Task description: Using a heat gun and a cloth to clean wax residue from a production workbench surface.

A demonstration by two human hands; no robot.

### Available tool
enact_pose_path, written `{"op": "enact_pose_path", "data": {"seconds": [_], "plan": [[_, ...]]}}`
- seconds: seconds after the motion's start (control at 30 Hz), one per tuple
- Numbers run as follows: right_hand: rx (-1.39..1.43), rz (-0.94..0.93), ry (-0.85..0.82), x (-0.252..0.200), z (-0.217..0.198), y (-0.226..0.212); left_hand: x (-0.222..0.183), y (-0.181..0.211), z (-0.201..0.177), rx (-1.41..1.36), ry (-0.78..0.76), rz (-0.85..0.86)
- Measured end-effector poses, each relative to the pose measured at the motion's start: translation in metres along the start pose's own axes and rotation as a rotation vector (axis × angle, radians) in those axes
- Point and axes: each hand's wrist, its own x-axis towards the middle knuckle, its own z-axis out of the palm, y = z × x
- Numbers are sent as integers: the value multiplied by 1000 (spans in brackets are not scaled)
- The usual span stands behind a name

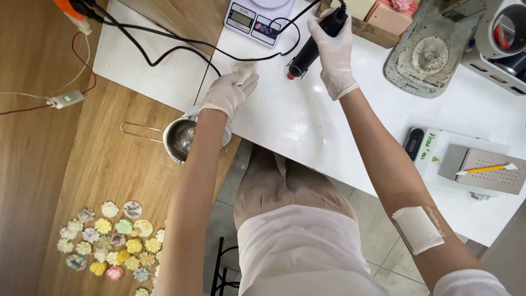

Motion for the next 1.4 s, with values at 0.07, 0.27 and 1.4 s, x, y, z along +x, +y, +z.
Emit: {"op": "enact_pose_path", "data": {"seconds": [0.07, 0.27, 1.4], "plan": [[60, -111, -25, 5, 0, 5, 3, -1, -16, 350, 16, 122], [60, -89, -35, 3, 13, 0, 1, -17, -29, 1675, 280, 530], [6, -105, 56, -20, 65, -1, 178, 14, -76, 2108, 236, 1196]]}}
